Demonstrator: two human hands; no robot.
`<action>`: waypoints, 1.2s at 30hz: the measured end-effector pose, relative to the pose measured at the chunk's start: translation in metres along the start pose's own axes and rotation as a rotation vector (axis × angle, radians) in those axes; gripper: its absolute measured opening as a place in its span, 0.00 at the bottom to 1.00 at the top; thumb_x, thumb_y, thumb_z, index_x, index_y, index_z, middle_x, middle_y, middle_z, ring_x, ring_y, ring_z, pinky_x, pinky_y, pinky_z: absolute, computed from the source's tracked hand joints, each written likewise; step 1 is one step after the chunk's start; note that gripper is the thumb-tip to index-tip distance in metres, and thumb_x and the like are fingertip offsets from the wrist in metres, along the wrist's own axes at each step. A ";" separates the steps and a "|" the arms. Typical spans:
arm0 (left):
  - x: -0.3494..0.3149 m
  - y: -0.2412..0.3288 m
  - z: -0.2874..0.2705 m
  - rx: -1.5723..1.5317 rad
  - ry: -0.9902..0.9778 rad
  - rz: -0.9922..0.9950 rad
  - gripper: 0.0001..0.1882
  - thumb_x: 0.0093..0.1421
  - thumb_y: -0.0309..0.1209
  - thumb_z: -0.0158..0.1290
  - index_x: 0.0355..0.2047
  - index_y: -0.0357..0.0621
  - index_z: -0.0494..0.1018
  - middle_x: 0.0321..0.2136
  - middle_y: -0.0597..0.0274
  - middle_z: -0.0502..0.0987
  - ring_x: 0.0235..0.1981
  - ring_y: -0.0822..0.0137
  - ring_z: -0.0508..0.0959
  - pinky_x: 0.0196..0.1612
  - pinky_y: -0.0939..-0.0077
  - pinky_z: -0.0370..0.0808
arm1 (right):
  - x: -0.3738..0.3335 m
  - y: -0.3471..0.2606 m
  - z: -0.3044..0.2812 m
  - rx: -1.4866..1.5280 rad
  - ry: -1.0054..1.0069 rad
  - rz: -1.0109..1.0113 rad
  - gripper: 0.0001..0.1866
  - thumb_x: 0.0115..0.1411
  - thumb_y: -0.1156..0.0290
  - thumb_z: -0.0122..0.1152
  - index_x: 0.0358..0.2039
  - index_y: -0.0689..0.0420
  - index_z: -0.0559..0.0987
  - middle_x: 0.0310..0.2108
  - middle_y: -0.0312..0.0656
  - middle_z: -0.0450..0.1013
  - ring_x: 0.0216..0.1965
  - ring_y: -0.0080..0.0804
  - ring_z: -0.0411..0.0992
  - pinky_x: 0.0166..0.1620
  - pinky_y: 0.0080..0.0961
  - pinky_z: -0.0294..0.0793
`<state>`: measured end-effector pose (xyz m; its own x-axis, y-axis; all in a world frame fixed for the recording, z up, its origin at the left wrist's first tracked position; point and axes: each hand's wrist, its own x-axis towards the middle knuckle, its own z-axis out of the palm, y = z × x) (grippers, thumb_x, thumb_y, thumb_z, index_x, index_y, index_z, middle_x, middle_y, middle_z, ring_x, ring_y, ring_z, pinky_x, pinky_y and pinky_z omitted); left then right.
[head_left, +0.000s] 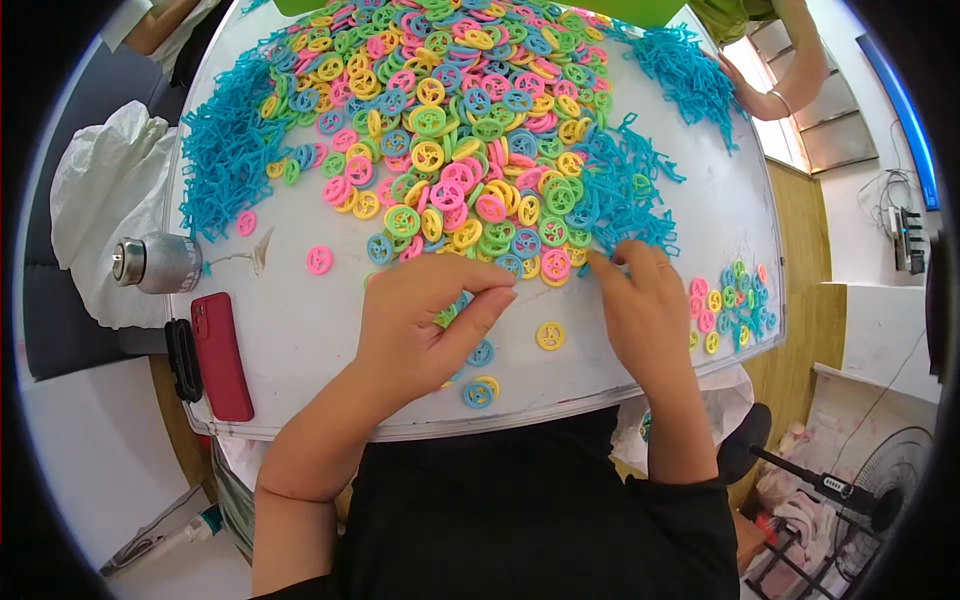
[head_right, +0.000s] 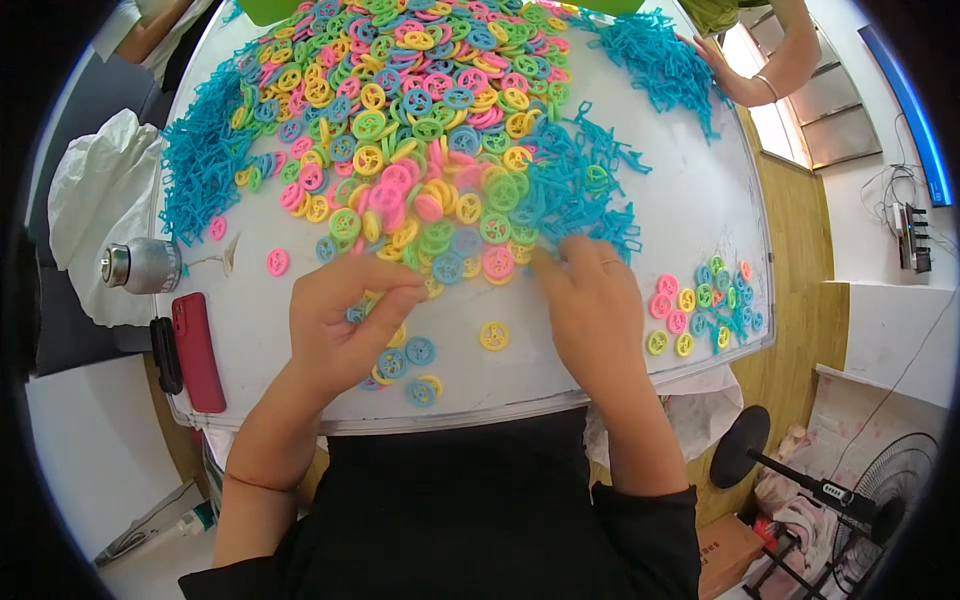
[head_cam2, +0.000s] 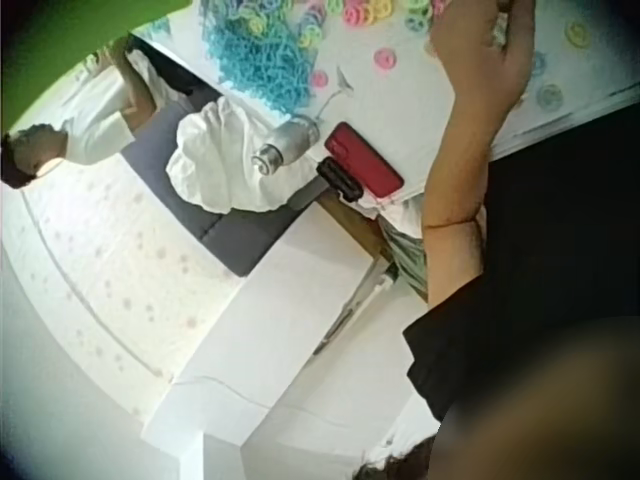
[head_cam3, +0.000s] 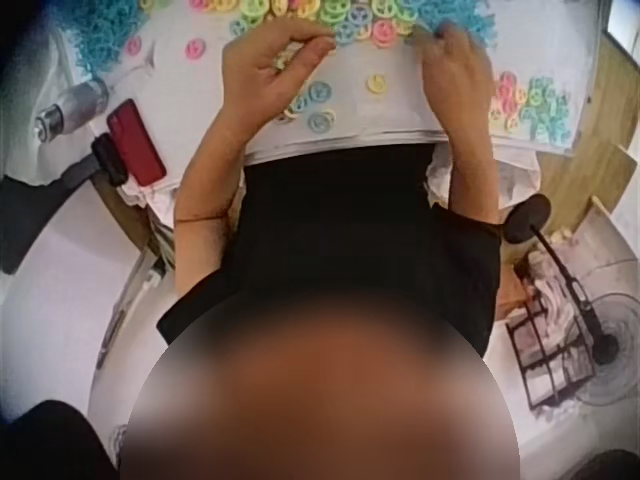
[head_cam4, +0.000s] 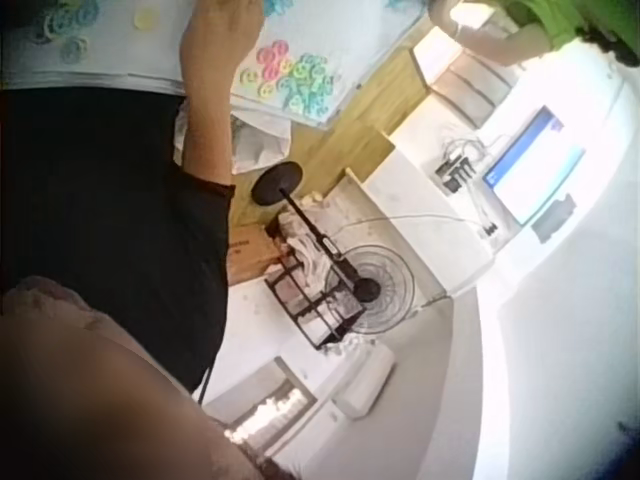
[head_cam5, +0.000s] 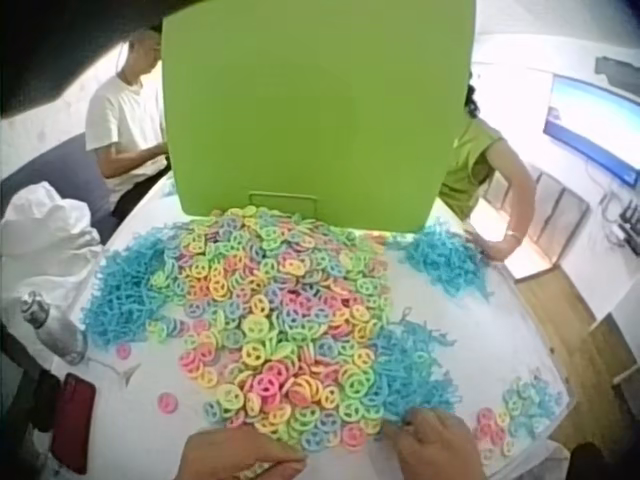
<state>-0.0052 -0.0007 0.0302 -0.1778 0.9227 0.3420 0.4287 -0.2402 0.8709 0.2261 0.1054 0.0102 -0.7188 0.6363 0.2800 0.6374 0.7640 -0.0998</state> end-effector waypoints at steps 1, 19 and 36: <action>0.000 0.000 -0.001 0.002 0.004 -0.002 0.04 0.56 0.20 0.61 0.33 0.39 0.81 0.29 0.59 0.83 0.30 0.68 0.81 0.35 0.77 0.75 | 0.001 0.000 0.000 0.002 -0.001 -0.005 0.19 0.45 0.82 0.63 0.41 0.57 0.81 0.38 0.41 0.71 0.41 0.41 0.73 0.39 0.34 0.73; -0.001 -0.003 -0.002 -0.017 -0.029 0.013 0.06 0.56 0.25 0.62 0.35 0.41 0.80 0.30 0.59 0.82 0.31 0.62 0.82 0.35 0.70 0.76 | -0.027 0.005 -0.015 0.523 0.043 -0.112 0.13 0.50 0.84 0.62 0.37 0.58 0.79 0.36 0.42 0.70 0.33 0.32 0.71 0.34 0.26 0.71; -0.003 0.001 -0.007 -0.466 -0.172 -0.390 0.18 0.63 0.21 0.55 0.53 0.42 0.72 0.47 0.60 0.74 0.44 0.71 0.78 0.45 0.74 0.77 | 0.022 -0.049 -0.016 1.082 -0.033 -0.074 0.08 0.62 0.79 0.63 0.41 0.66 0.77 0.31 0.43 0.77 0.27 0.25 0.78 0.30 0.19 0.77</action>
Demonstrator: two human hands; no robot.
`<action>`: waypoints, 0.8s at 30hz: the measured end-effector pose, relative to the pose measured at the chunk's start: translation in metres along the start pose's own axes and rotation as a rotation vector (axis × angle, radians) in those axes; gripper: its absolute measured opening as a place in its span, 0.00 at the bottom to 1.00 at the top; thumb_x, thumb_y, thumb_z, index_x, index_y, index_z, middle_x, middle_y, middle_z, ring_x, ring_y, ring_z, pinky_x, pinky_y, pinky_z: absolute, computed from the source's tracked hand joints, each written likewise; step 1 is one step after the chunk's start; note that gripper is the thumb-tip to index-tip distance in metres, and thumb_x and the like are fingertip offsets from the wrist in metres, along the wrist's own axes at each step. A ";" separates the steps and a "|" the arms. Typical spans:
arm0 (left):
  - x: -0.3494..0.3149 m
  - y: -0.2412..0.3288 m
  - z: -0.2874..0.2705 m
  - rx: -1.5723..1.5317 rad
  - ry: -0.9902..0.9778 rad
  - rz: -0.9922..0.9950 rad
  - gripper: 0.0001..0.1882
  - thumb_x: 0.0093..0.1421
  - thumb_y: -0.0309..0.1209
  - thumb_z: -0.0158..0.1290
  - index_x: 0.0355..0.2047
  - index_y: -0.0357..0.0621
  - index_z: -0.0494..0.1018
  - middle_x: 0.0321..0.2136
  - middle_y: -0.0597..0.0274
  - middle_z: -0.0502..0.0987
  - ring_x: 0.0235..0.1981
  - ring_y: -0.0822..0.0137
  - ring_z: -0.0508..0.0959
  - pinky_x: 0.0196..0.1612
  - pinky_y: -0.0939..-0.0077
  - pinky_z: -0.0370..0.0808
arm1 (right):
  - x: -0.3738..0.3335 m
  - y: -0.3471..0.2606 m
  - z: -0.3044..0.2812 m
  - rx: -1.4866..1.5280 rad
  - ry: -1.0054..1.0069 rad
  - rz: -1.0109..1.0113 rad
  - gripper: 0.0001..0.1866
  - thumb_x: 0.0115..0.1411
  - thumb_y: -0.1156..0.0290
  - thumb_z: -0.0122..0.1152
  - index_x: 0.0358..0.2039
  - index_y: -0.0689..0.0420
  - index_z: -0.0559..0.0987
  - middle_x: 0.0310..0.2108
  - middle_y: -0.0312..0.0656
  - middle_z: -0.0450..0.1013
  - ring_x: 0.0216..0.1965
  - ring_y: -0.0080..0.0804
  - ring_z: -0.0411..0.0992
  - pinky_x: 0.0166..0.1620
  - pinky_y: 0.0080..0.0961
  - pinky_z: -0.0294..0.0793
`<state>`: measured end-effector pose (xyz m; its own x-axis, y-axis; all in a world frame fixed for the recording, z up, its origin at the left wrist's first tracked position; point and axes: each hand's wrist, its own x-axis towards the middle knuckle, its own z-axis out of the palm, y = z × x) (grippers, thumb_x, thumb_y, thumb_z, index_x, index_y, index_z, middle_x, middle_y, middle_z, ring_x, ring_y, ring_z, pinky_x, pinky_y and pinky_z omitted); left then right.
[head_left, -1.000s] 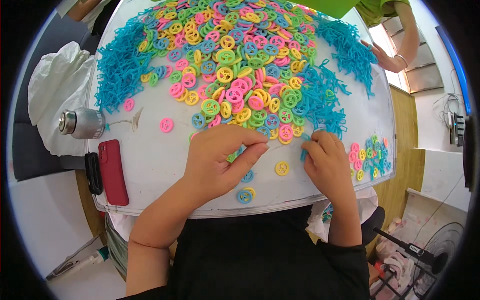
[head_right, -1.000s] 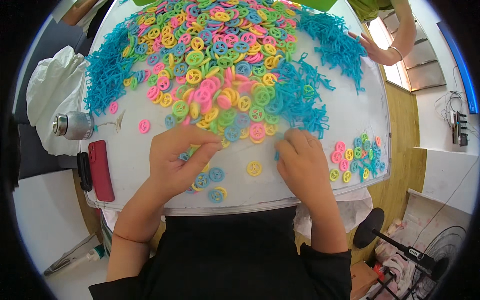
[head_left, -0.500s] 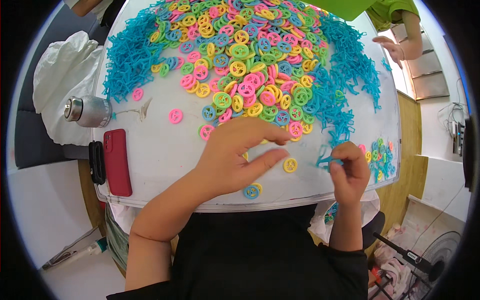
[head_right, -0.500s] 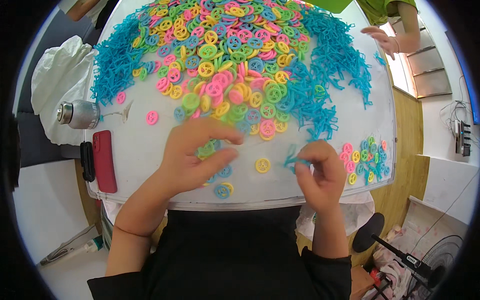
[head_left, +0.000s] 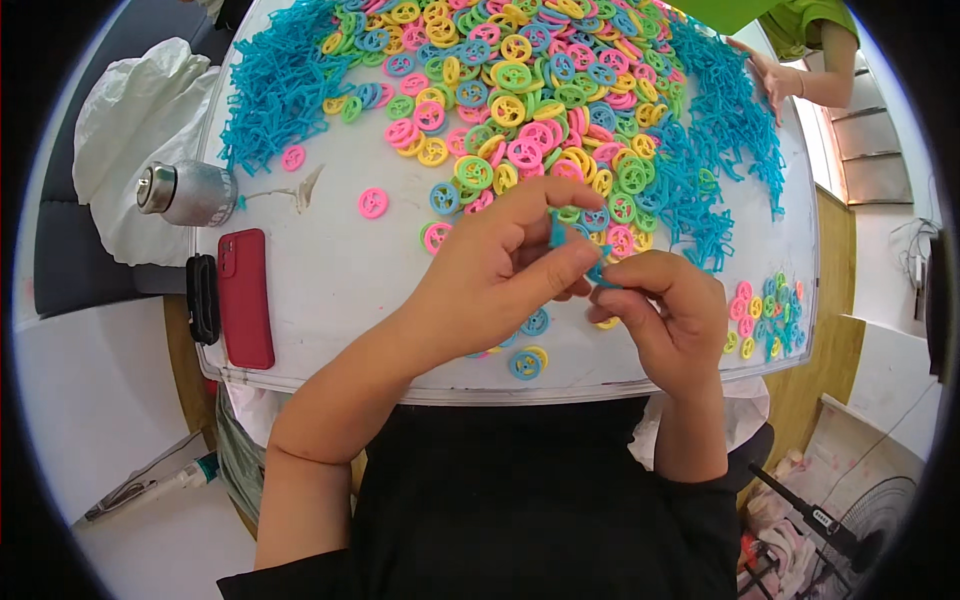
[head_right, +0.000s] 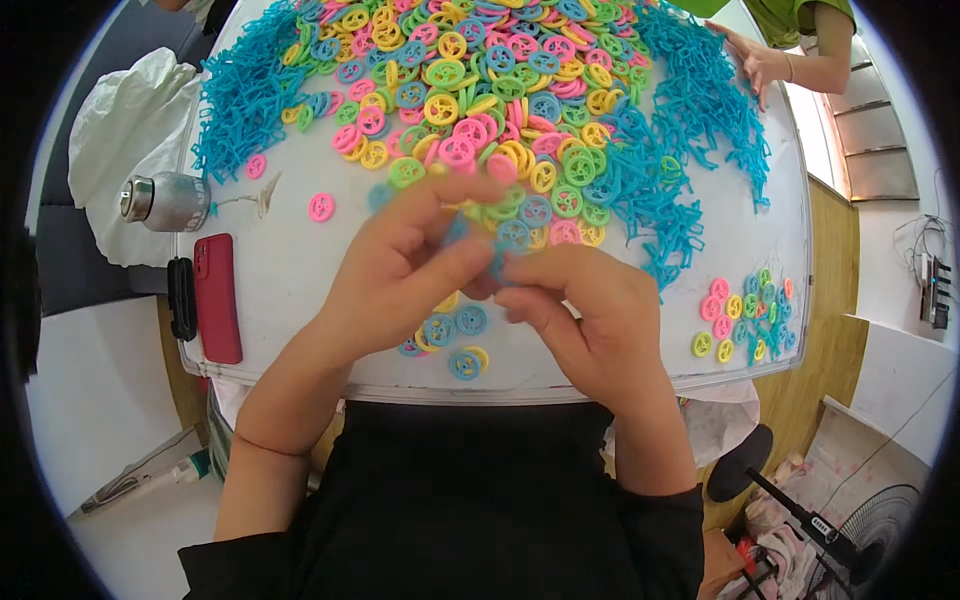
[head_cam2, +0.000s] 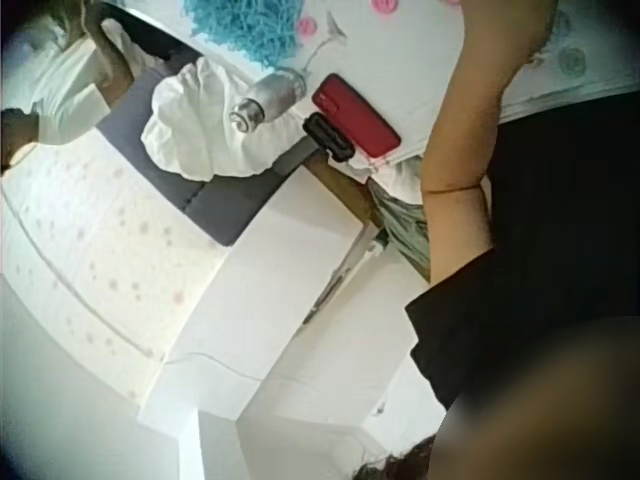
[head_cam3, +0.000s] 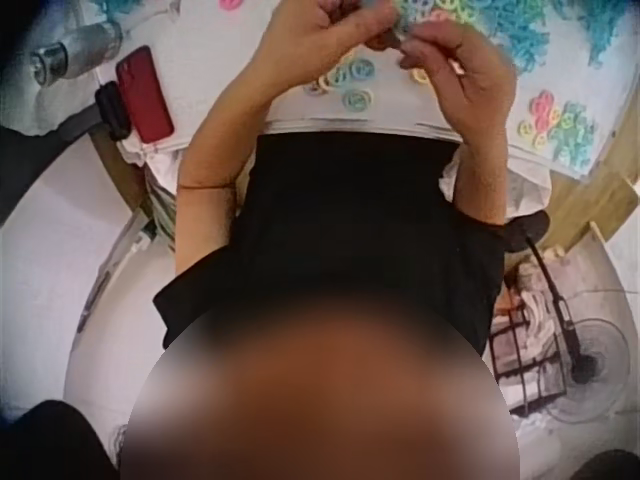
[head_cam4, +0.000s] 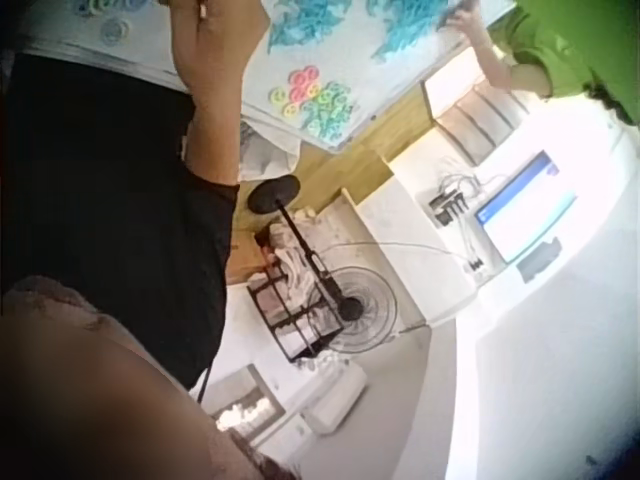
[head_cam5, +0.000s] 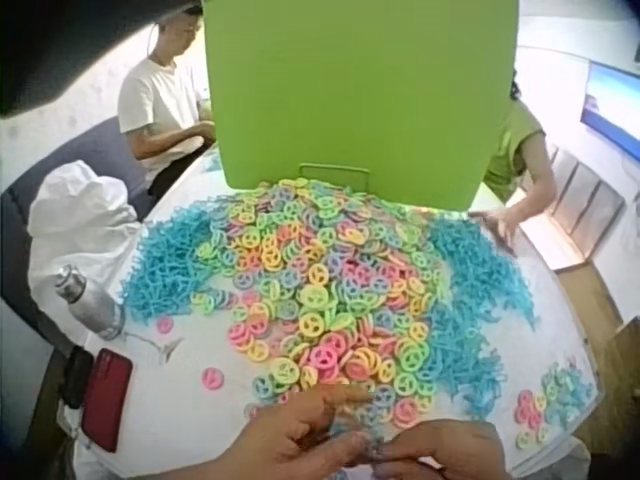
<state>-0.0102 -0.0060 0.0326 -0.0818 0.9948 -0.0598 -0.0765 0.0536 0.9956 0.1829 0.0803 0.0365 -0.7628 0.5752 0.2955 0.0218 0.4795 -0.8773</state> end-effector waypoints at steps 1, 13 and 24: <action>0.001 0.001 0.002 0.033 0.040 0.011 0.19 0.62 0.22 0.56 0.54 0.42 0.72 0.47 0.59 0.75 0.44 0.69 0.79 0.46 0.73 0.76 | 0.001 0.001 -0.003 -0.001 0.000 0.000 0.08 0.62 0.79 0.63 0.41 0.66 0.77 0.31 0.43 0.77 0.27 0.25 0.78 0.30 0.19 0.77; 0.004 -0.007 0.004 0.518 0.094 0.501 0.14 0.54 0.27 0.64 0.41 0.43 0.77 0.33 0.59 0.80 0.35 0.57 0.80 0.39 0.67 0.76 | -0.015 -0.011 0.001 0.530 0.227 0.404 0.09 0.62 0.80 0.61 0.43 0.63 0.78 0.28 0.38 0.74 0.25 0.20 0.71 0.29 0.18 0.71; 0.009 -0.012 0.004 0.393 0.104 0.431 0.12 0.54 0.24 0.65 0.39 0.41 0.80 0.35 0.59 0.83 0.36 0.62 0.82 0.39 0.71 0.78 | -0.046 0.012 0.006 -0.521 -0.016 0.293 0.19 0.52 0.81 0.66 0.47 0.62 0.79 0.35 0.46 0.72 0.31 0.39 0.74 0.35 0.29 0.73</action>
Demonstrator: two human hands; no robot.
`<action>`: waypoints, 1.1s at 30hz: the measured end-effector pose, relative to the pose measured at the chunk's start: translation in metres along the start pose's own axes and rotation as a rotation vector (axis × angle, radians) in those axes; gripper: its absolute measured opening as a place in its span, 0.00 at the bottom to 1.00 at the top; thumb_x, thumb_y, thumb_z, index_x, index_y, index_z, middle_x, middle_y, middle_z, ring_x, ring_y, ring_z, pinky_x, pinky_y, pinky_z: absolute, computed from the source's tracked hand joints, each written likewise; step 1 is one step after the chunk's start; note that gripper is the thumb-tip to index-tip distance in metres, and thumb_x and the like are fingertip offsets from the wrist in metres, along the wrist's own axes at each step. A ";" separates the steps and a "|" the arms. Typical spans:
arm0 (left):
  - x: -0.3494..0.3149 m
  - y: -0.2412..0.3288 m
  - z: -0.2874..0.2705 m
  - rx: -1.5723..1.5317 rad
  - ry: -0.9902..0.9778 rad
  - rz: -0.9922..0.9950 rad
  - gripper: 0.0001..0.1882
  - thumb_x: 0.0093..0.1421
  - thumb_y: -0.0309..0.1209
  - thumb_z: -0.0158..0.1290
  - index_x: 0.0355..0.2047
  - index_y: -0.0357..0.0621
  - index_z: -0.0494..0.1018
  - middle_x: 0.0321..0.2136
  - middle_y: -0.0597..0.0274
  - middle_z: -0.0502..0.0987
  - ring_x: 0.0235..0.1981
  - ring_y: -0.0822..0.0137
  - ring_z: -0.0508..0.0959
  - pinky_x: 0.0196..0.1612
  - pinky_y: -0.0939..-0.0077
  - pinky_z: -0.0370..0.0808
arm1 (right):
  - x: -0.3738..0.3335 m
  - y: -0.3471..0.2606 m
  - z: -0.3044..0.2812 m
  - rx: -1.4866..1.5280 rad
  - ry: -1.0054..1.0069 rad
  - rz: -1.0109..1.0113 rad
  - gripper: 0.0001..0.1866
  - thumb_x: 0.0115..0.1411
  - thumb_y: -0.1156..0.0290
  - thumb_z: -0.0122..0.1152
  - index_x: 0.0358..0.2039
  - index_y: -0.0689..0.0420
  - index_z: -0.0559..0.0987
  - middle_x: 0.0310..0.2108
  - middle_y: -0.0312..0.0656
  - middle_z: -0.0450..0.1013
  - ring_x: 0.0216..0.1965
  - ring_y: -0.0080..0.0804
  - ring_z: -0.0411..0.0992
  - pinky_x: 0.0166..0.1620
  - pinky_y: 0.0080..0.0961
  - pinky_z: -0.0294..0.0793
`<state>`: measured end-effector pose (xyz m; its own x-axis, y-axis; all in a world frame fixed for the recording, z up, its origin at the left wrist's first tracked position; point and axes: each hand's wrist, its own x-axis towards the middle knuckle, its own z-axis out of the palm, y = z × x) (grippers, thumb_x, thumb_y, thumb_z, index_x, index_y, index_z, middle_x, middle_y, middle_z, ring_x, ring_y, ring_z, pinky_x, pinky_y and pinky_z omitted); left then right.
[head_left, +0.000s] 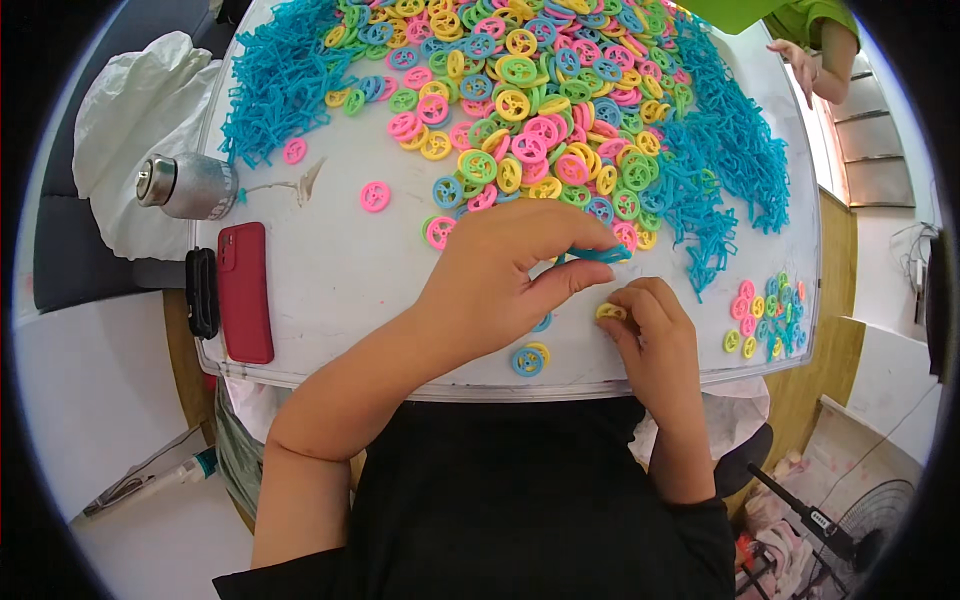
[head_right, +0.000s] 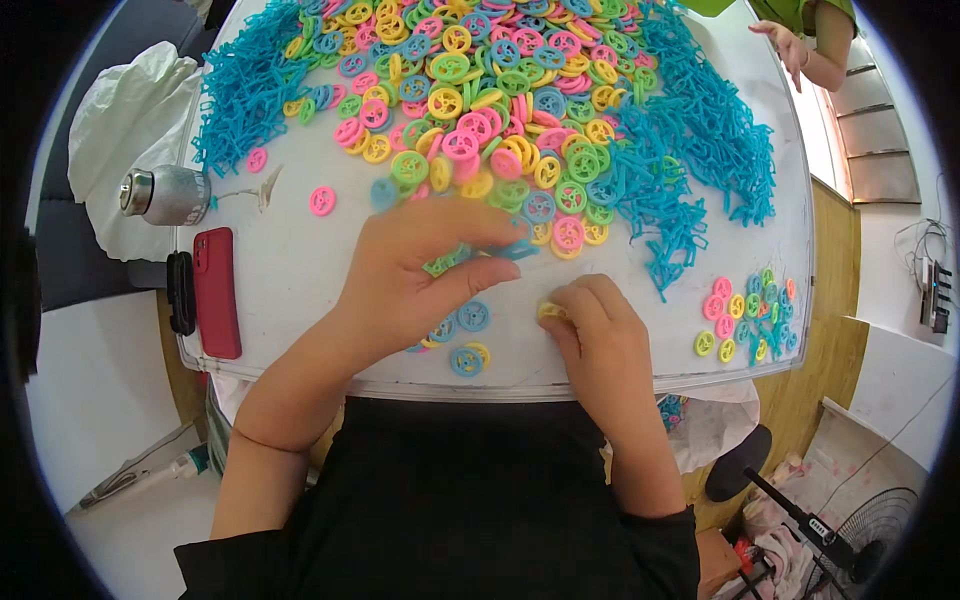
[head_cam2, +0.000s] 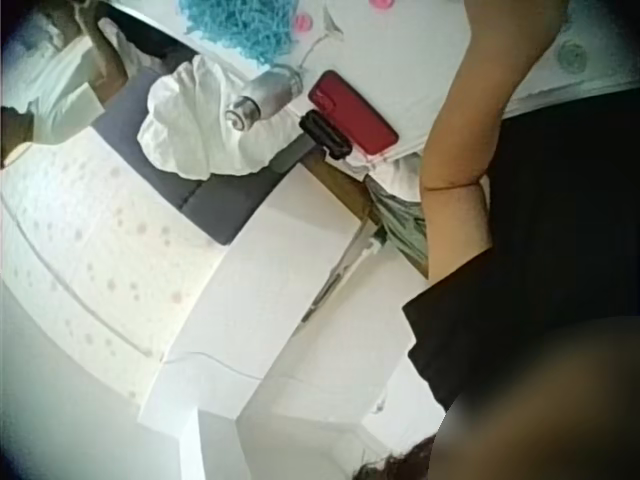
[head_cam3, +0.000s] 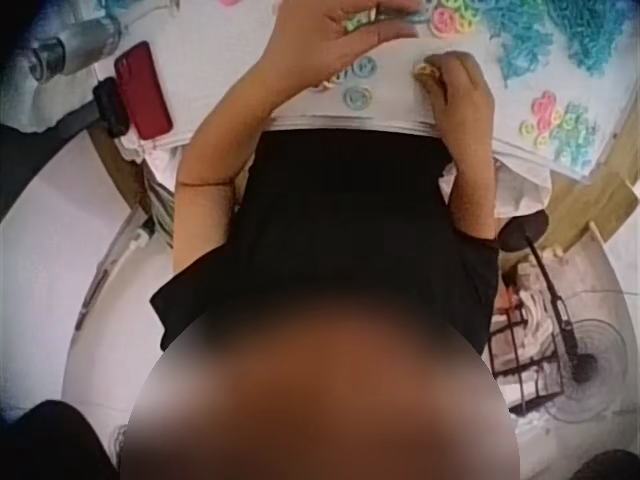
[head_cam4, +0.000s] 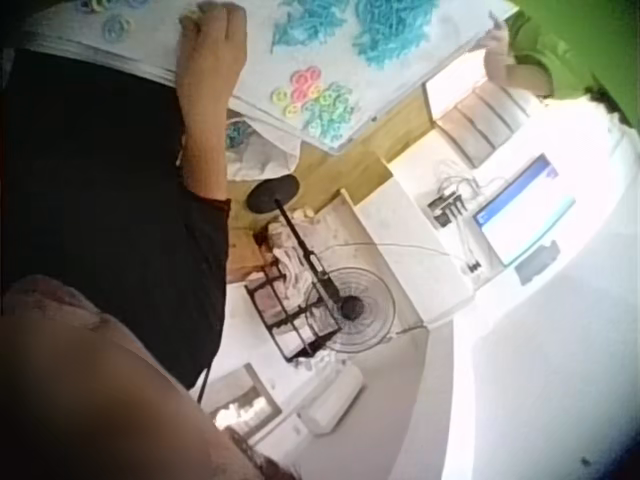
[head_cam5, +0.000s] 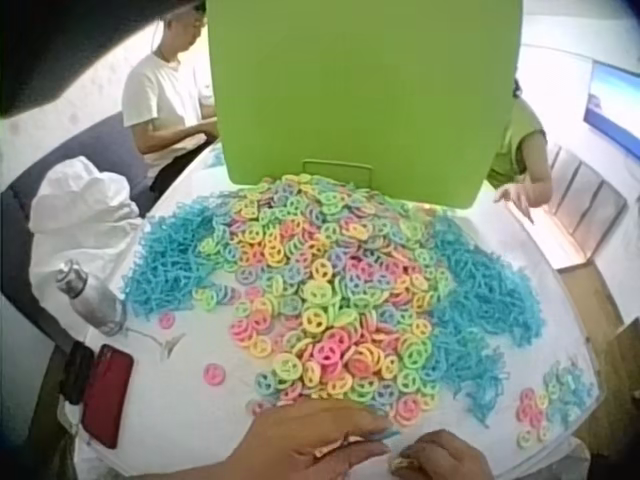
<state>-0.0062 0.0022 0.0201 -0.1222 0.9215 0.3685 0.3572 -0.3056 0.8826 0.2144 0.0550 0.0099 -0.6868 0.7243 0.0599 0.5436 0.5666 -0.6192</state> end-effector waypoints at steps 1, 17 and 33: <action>0.001 -0.001 -0.001 0.018 -0.024 -0.017 0.13 0.54 0.23 0.65 0.41 0.40 0.80 0.36 0.59 0.83 0.38 0.65 0.83 0.41 0.72 0.78 | 0.002 0.003 -0.002 0.056 -0.047 -0.008 0.18 0.53 0.81 0.66 0.46 0.63 0.79 0.33 0.45 0.73 0.31 0.37 0.75 0.34 0.28 0.74; -0.007 0.000 0.011 0.047 0.055 0.073 0.14 0.53 0.22 0.65 0.41 0.43 0.81 0.38 0.59 0.83 0.39 0.60 0.82 0.40 0.70 0.76 | 0.032 -0.025 -0.002 1.406 0.110 0.331 0.04 0.68 0.74 0.56 0.38 0.60 0.72 0.39 0.43 0.77 0.39 0.31 0.79 0.48 0.37 0.84; -0.006 0.010 0.005 0.216 0.014 0.013 0.18 0.50 0.33 0.69 0.42 0.46 0.80 0.42 0.60 0.80 0.43 0.56 0.81 0.45 0.65 0.76 | 0.021 -0.023 -0.004 0.927 0.200 0.072 0.20 0.63 0.80 0.62 0.55 0.63 0.75 0.39 0.39 0.76 0.36 0.22 0.75 0.39 0.20 0.77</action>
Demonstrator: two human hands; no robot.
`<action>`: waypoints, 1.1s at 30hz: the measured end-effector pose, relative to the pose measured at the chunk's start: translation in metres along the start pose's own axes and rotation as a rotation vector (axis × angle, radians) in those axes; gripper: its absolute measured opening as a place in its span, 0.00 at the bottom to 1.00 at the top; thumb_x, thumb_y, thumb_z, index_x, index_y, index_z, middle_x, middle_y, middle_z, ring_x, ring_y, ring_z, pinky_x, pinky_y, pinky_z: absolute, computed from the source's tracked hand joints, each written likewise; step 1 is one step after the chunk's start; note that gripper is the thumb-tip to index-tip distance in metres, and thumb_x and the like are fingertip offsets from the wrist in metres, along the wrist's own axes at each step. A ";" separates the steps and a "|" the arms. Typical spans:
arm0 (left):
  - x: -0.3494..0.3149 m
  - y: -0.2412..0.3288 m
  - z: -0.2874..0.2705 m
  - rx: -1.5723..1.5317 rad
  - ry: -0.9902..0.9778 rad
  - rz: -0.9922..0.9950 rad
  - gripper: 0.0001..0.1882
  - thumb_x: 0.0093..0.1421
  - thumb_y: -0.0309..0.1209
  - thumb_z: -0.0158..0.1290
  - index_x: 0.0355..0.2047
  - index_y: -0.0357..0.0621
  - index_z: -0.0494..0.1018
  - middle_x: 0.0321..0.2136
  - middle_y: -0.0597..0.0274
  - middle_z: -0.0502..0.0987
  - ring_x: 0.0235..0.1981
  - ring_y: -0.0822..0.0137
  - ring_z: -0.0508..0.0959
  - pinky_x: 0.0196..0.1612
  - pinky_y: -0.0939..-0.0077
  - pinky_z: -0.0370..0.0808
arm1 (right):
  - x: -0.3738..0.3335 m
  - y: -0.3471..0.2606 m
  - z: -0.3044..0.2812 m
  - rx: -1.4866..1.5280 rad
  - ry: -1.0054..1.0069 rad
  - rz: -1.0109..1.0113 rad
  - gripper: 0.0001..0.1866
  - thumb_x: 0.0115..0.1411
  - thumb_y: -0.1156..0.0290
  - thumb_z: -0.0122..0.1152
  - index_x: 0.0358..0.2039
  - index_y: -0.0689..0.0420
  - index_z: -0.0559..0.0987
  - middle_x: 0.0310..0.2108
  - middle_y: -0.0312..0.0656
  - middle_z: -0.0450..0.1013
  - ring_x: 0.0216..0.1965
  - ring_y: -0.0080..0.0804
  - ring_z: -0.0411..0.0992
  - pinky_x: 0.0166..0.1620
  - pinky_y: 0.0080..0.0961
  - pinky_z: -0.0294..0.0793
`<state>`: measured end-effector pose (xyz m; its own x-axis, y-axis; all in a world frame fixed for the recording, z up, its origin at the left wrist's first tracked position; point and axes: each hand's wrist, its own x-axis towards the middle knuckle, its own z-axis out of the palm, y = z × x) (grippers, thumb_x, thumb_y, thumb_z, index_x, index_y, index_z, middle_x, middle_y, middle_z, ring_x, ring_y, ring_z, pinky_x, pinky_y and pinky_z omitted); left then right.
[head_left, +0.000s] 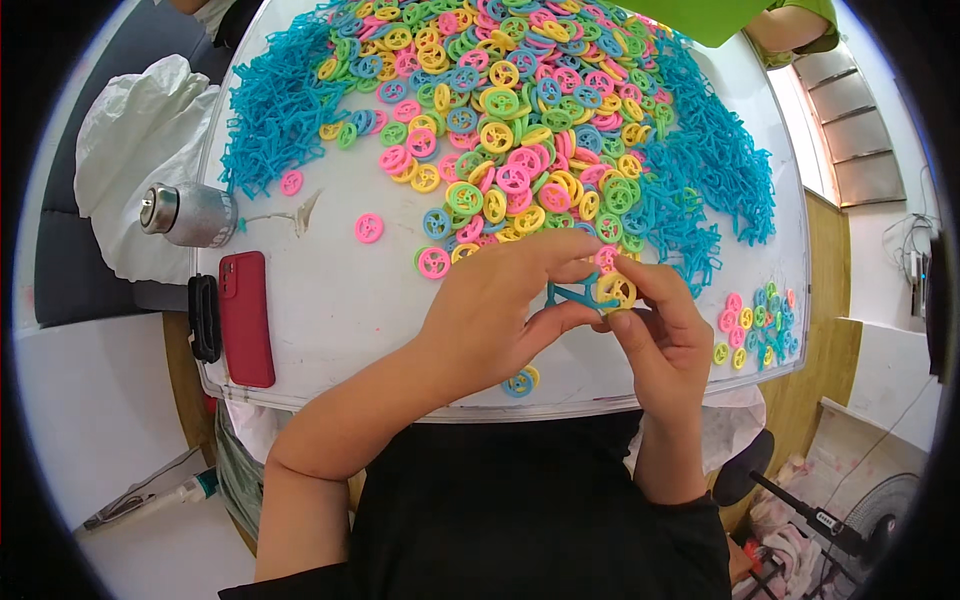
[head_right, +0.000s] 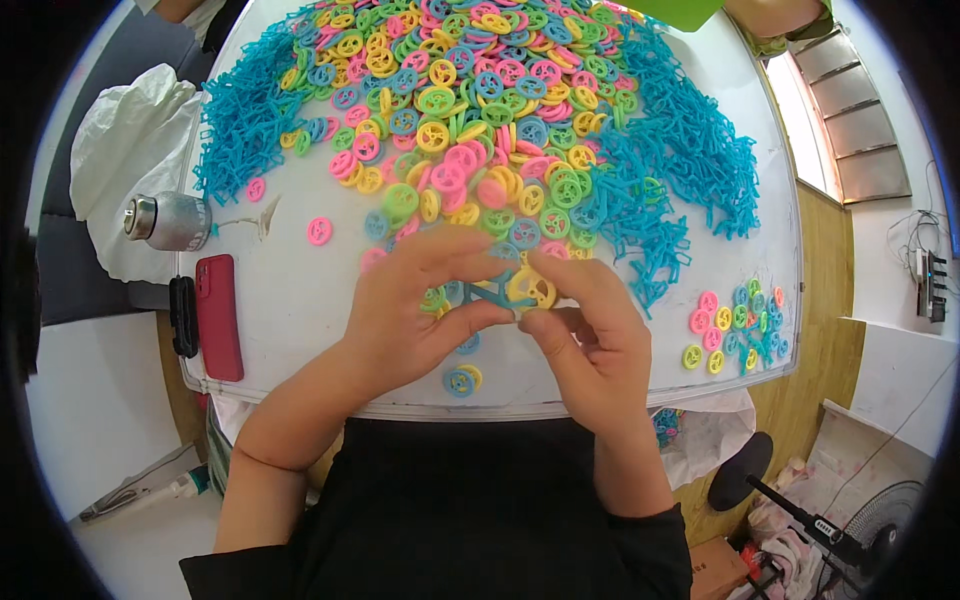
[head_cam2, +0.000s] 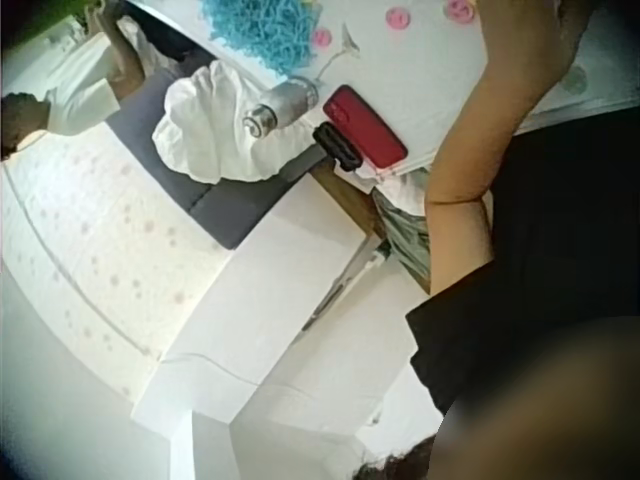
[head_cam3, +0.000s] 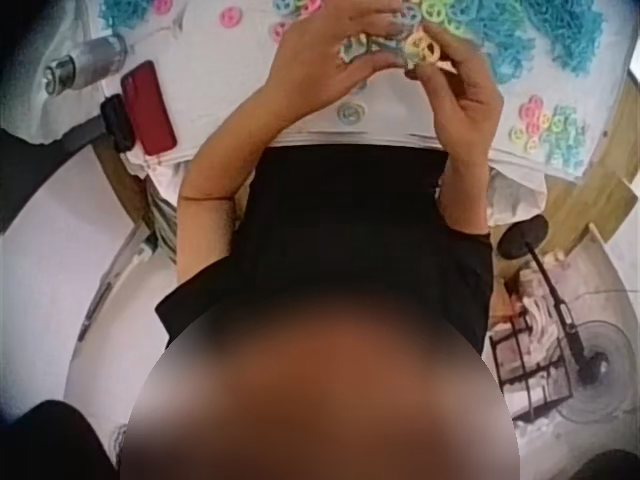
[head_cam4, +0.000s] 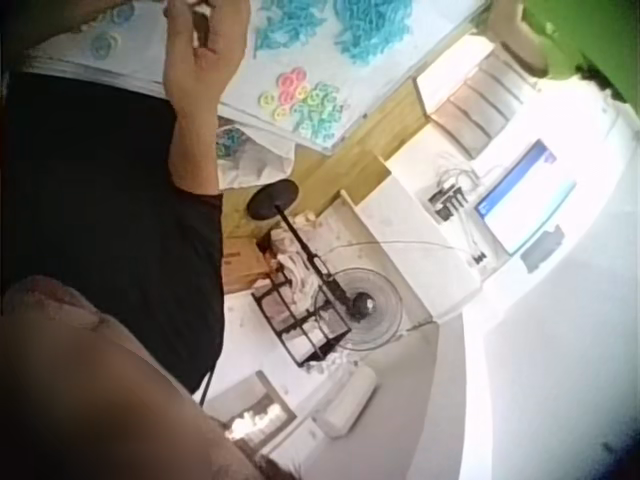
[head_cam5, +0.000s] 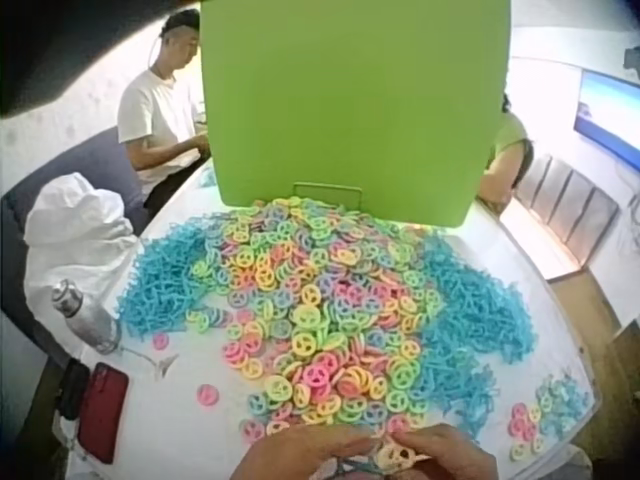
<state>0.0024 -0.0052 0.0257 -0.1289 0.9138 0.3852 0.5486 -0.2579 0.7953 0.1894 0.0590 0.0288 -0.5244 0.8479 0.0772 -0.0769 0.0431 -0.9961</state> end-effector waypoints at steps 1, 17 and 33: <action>0.000 0.001 -0.001 -0.032 -0.020 -0.011 0.18 0.50 0.33 0.69 0.42 0.46 0.80 0.44 0.60 0.80 0.44 0.56 0.80 0.46 0.65 0.76 | 0.000 0.000 -0.005 -0.093 -0.045 -0.036 0.22 0.61 0.81 0.63 0.56 0.63 0.75 0.38 0.40 0.76 0.34 0.23 0.75 0.38 0.19 0.77; -0.006 0.007 0.004 0.152 -0.124 -0.122 0.17 0.50 0.34 0.70 0.39 0.45 0.79 0.44 0.55 0.79 0.45 0.52 0.79 0.45 0.62 0.76 | 0.010 -0.010 -0.009 -0.700 -0.122 -0.377 0.18 0.60 0.87 0.55 0.50 0.64 0.79 0.27 0.37 0.71 0.25 0.21 0.70 0.28 0.18 0.68; -0.004 0.004 0.006 0.130 -0.114 0.003 0.20 0.53 0.35 0.67 0.44 0.43 0.74 0.36 0.56 0.80 0.38 0.53 0.80 0.38 0.63 0.76 | 0.004 -0.004 -0.007 0.111 -0.008 0.339 0.13 0.65 0.77 0.57 0.49 0.63 0.78 0.29 0.37 0.76 0.25 0.19 0.73 0.30 0.17 0.75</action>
<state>0.0097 -0.0081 0.0246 -0.0366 0.9446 0.3260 0.6520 -0.2247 0.7242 0.1937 0.0654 0.0329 -0.5425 0.8001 -0.2560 0.0108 -0.2980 -0.9545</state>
